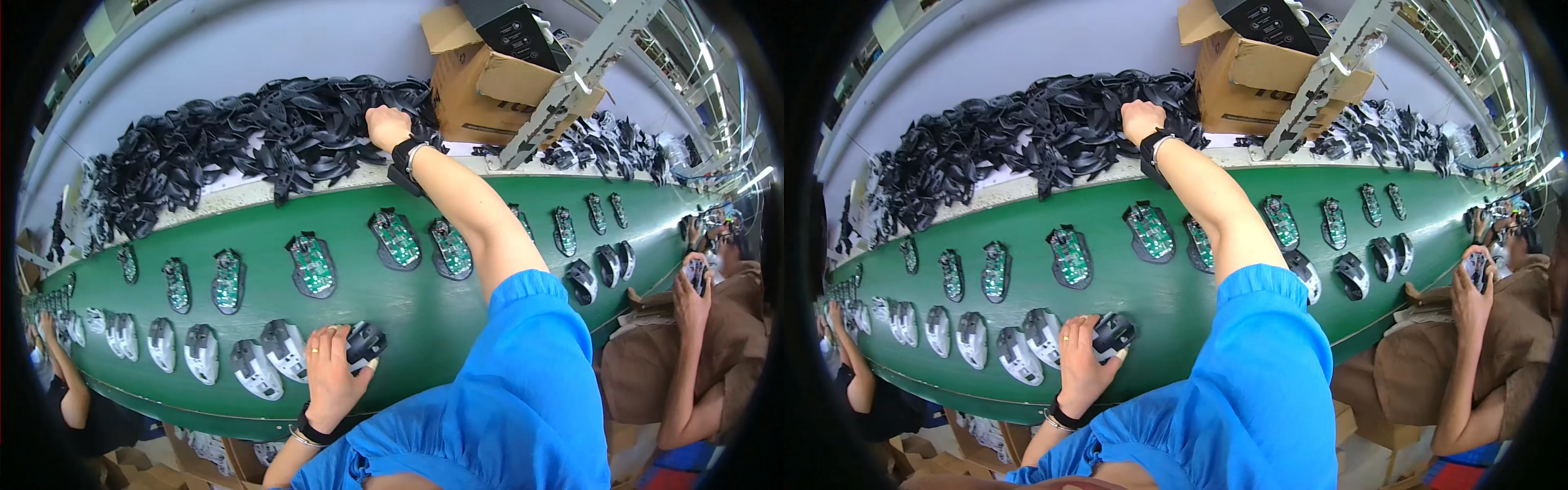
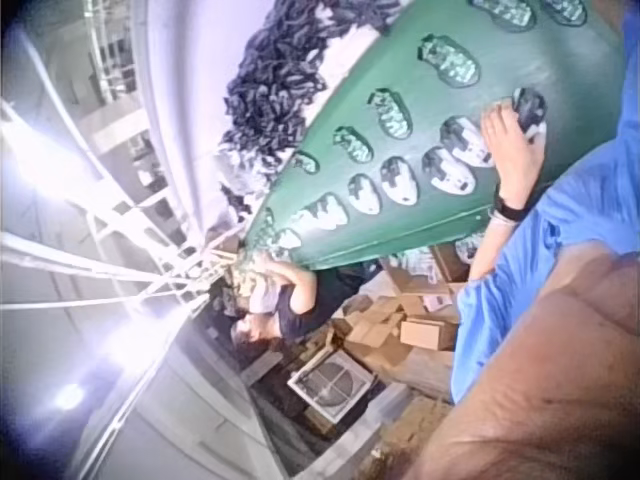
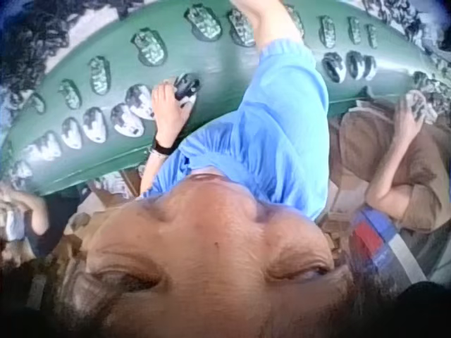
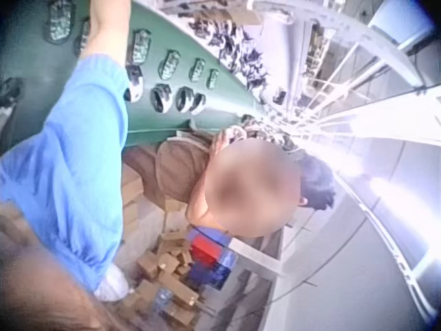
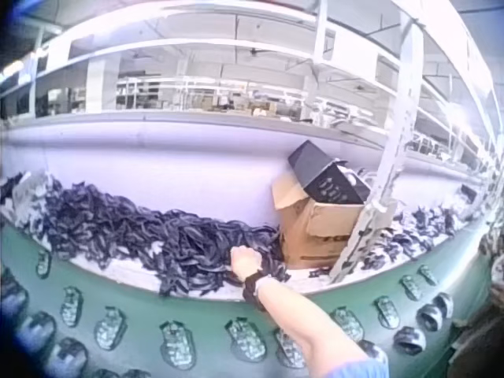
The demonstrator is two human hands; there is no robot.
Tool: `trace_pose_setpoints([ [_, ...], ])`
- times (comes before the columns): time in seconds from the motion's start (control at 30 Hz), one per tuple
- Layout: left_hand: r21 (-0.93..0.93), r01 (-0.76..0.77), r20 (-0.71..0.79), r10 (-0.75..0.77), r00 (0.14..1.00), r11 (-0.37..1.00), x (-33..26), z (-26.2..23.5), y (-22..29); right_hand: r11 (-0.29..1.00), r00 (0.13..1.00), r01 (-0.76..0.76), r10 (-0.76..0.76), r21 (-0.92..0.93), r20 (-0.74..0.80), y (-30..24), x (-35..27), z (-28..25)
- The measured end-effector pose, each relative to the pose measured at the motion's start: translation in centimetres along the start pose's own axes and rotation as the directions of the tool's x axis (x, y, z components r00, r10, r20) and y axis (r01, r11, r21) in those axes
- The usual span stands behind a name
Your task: The person assembles computer mice on a green workbench. They pick up a white mouse shell and a black plastic cover, fit the cover onto the shell, and place the completed unit on the table. This process is repeated for multiple units throughout the video.
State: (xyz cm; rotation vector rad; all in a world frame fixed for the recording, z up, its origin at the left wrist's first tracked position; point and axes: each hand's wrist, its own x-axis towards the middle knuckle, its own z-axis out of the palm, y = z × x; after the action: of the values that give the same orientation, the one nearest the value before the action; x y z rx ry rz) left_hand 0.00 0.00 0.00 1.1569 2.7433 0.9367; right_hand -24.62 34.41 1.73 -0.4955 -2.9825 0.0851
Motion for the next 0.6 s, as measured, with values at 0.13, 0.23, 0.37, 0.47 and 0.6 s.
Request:
trace_pose_setpoints([
  [0.13, -0.203, 0.154, -0.047, -0.166, 0.985, 0.967, -1.7, -1.2, 0.9, 0.997, 0.994, -0.071, 0.069, -0.023, -0.081, 1.1, -0.6, -0.4],
  [0.23, -0.437, 0.314, -0.007, -0.352, 0.936, 0.843, -0.8, -3.1, 0.5, 0.932, 0.946, -0.088, 0.188, 0.351, -0.262, 5.0, -1.4, -1.1],
  [0.37, -0.790, 0.371, 0.061, -0.540, 0.839, 0.488, -1.0, -1.2, -2.9, 0.230, 0.977, -0.164, 0.175, 0.959, 0.125, 4.3, -8.0, -3.0],
  [0.47, -0.970, 0.237, 0.231, -0.482, 0.845, -0.050, 1.0, -2.7, -1.8, -0.087, 0.953, -0.299, 0.020, 0.950, 0.302, -0.6, -18.3, -6.9],
  [0.6, -0.967, 0.246, 0.244, -0.475, 0.845, -0.059, 2.4, -2.4, -0.5, -0.274, 0.924, -0.369, -0.205, 0.888, 0.321, -4.5, -28.6, -7.7],
])
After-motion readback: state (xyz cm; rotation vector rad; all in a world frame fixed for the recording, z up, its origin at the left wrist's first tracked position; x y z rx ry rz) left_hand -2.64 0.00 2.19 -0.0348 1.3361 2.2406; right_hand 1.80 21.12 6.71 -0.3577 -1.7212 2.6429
